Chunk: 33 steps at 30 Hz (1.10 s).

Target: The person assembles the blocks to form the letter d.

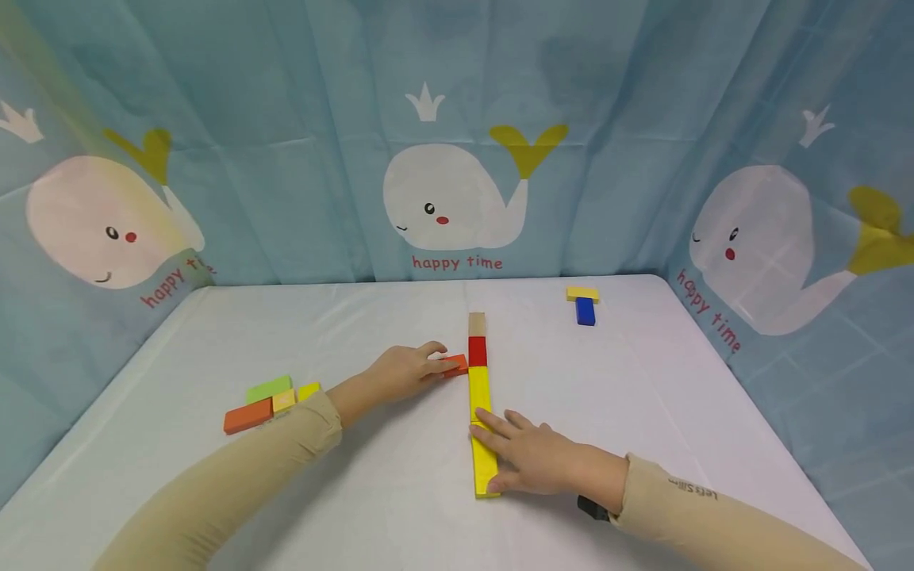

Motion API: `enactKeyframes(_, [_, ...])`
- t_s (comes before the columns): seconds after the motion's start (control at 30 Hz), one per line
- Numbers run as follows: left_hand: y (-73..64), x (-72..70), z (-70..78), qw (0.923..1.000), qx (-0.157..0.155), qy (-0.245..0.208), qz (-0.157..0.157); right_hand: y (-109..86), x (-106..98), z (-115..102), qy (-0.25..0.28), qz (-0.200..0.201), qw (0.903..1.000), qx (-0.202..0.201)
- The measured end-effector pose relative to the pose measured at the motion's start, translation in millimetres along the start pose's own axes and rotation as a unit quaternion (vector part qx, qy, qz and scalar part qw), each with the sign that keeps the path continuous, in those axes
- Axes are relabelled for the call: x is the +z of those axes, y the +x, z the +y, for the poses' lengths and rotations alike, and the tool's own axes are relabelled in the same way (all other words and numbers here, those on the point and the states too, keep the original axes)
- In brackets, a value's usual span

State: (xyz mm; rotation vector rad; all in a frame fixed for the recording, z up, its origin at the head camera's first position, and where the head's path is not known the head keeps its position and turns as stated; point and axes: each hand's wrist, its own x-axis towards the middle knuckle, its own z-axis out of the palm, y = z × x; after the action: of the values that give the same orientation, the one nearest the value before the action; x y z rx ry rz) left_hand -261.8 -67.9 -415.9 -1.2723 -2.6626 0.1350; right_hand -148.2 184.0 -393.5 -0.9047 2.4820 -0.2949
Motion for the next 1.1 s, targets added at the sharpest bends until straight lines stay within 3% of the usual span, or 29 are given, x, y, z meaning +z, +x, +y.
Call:
enactKeyframes(0.17, [13.5, -5.1, -1.6, 0.9998, -0.013, -0.013, -0.007, 0.1, 2.3, 0.3, 0.002, 0.003, 1.0000, 0.004])
enactKeyframes(0.43, [38.3, -11.0, -0.6, 1.0000, -0.001, 0.001, 0.001, 0.9, 3.6, 1.8, -0.002, 0.003, 1.0000, 0.006])
enactKeyframes(0.73, [78.8, -10.0, 0.9, 0.9982, 0.031, -0.049, 0.018, 1.2, 3.0, 1.6, 0.011, 0.008, 0.9999, -0.001])
enactKeyframes(0.9, [109.4, -9.0, 9.5, 0.9984, 0.048, -0.028, -0.010, -0.9, 5.8, -0.7, 0.009, 0.007, 0.9999, 0.005])
enactKeyframes(1.1, [147.2, -4.8, 31.1, 0.9946, 0.071, -0.011, -0.075, -5.2, 11.6, -1.4, 0.008, 0.016, 0.9998, 0.003])
